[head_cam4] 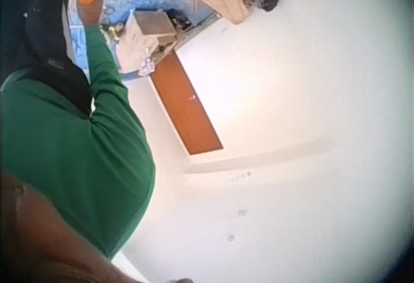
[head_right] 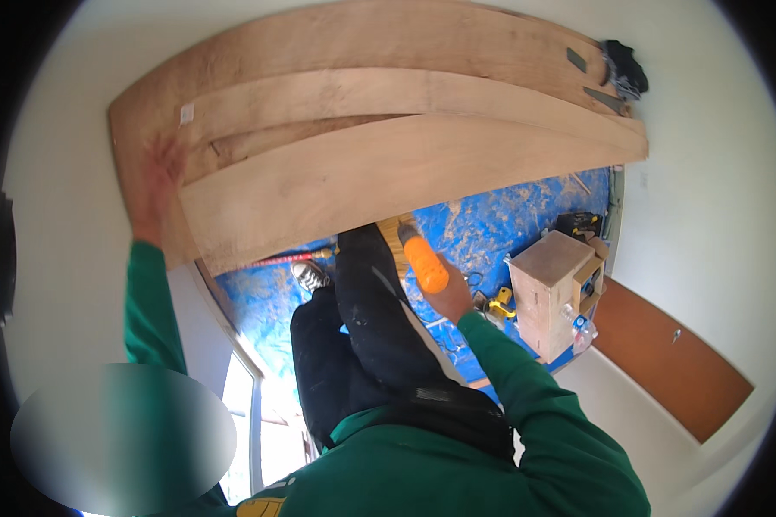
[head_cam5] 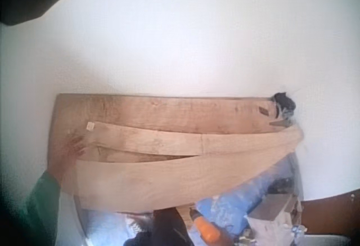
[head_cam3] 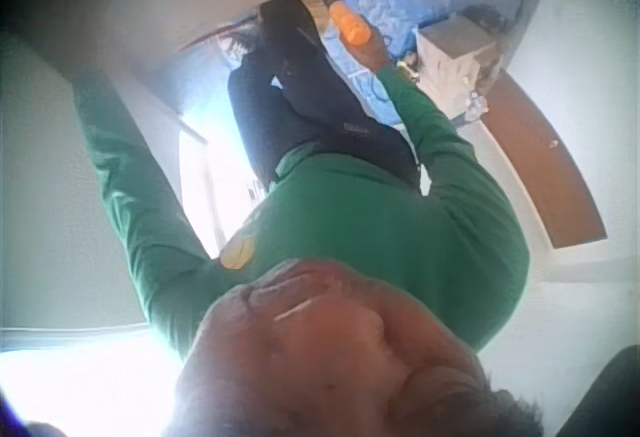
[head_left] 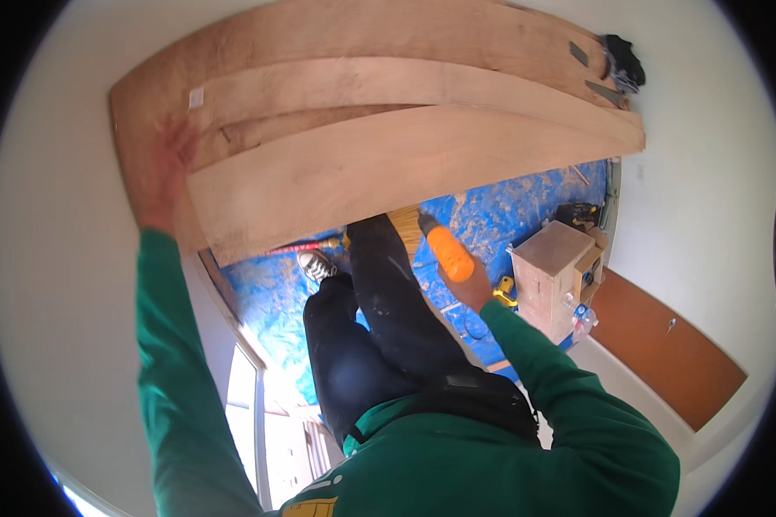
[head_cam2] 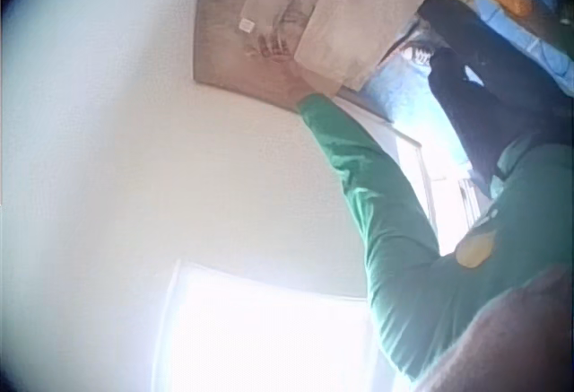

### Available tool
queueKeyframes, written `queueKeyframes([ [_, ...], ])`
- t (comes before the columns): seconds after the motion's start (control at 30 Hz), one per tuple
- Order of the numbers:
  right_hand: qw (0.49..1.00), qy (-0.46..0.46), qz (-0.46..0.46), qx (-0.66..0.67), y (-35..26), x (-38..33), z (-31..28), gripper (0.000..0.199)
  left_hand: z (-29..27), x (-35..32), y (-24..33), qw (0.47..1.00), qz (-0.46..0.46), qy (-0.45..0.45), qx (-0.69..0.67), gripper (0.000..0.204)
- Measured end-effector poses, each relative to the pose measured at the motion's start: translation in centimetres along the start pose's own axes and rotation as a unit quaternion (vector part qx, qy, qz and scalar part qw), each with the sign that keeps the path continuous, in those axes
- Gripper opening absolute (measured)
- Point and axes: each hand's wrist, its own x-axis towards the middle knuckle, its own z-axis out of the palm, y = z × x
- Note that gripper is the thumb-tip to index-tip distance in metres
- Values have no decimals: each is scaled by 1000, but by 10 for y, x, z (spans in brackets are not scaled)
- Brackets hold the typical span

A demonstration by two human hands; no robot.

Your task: The person cuts a wooden plank with a hand saw, then uses a cordless drill to fasten planks together. They measure and mark the wood with a tape measure and pencil, and stack the assembled pieces on the floor.

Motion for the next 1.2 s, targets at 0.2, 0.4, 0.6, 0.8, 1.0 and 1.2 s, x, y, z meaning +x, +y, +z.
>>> queueKeyframes([
  [0.2,976,47,197,82,75,-148,-1,41,-60,-262,-179,927,-322,16,191,47],
  [0.4,960,95,248,85,146,-261,-3,39,-63,-586,-200,778,-535,-8,330,34],
  [0.6,932,136,323,96,220,-278,-21,36,5,-607,-190,791,-444,-32,420,30],
  [0.8,918,156,327,164,294,-244,-82,40,136,-471,-169,884,-340,71,314,35],
  [1.0,952,116,226,169,366,-209,-222,41,423,-294,-158,916,-241,-33,321,59],
  [1.2,936,138,260,195,406,-225,-320,43,631,-240,-199,862,-215,-184,420,57],
])
